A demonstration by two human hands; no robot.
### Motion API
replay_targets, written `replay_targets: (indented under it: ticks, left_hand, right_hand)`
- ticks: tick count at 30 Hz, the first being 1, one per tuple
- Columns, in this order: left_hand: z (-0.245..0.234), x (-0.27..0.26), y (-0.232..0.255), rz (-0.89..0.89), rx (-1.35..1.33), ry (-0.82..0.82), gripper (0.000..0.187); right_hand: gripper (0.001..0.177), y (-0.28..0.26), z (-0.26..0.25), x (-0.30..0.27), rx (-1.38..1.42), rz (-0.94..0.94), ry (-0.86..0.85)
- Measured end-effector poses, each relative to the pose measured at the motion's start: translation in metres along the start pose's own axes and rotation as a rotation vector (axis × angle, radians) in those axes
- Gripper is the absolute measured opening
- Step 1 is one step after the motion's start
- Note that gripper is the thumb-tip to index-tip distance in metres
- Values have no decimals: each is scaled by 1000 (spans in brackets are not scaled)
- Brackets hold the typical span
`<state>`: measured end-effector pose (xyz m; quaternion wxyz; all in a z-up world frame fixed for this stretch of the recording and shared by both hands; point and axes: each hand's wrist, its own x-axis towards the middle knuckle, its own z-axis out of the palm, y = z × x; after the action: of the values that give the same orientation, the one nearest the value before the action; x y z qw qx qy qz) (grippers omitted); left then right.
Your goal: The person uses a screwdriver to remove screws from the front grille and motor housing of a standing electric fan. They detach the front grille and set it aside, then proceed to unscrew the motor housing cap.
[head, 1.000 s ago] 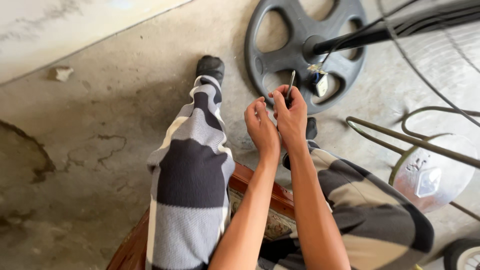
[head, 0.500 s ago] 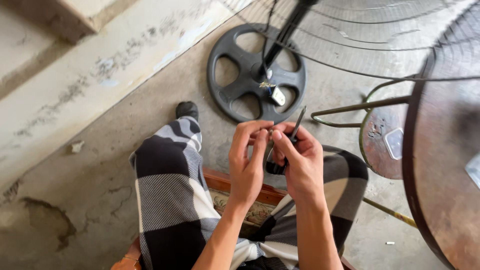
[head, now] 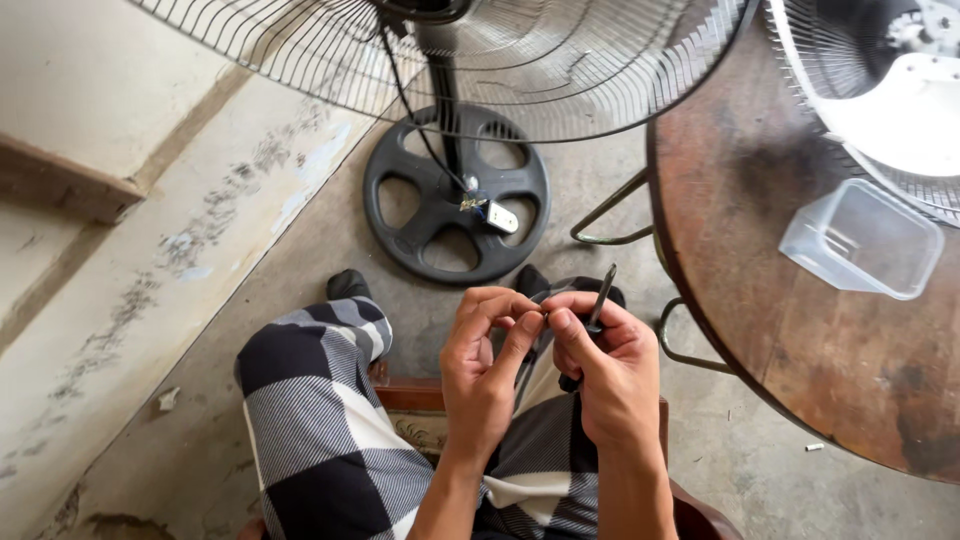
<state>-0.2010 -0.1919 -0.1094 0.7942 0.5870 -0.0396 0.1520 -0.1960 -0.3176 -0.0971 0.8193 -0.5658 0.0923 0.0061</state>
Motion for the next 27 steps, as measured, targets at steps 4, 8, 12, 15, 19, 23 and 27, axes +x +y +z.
replay_targets:
  ticks: [4,8,12,15,19,23,27]
  left_hand:
    - [21,-4,-4,-235,-294,-5,8]
    - [35,-3,-6,-324,-408,-45,11]
    - [42,-5,-5,-384,-476,-85,12]
    - [44,-8,-5,-398,-494,-102,12]
    - [41,-11,-3,-349,-426,-127,12]
    - [38,-13,-1,-354,-460,-128,13]
    - [33,-16,3,-344,-456,-117,14]
  right_hand:
    - [20,-18,-11,-11,-38,-18,46]
    - [20,-32,-13,-20,-142,-56,119]
    - [19,-41,-13,-27,-238,-240,62]
    - [19,-45,-15,-30,-291,-267,81]
    - [20,-48,-13,-36,-477,-389,108]
    - [23,-47,-11,-38,-536,-432,100]
    - [23,-45,-10,-38,-534,-474,45]
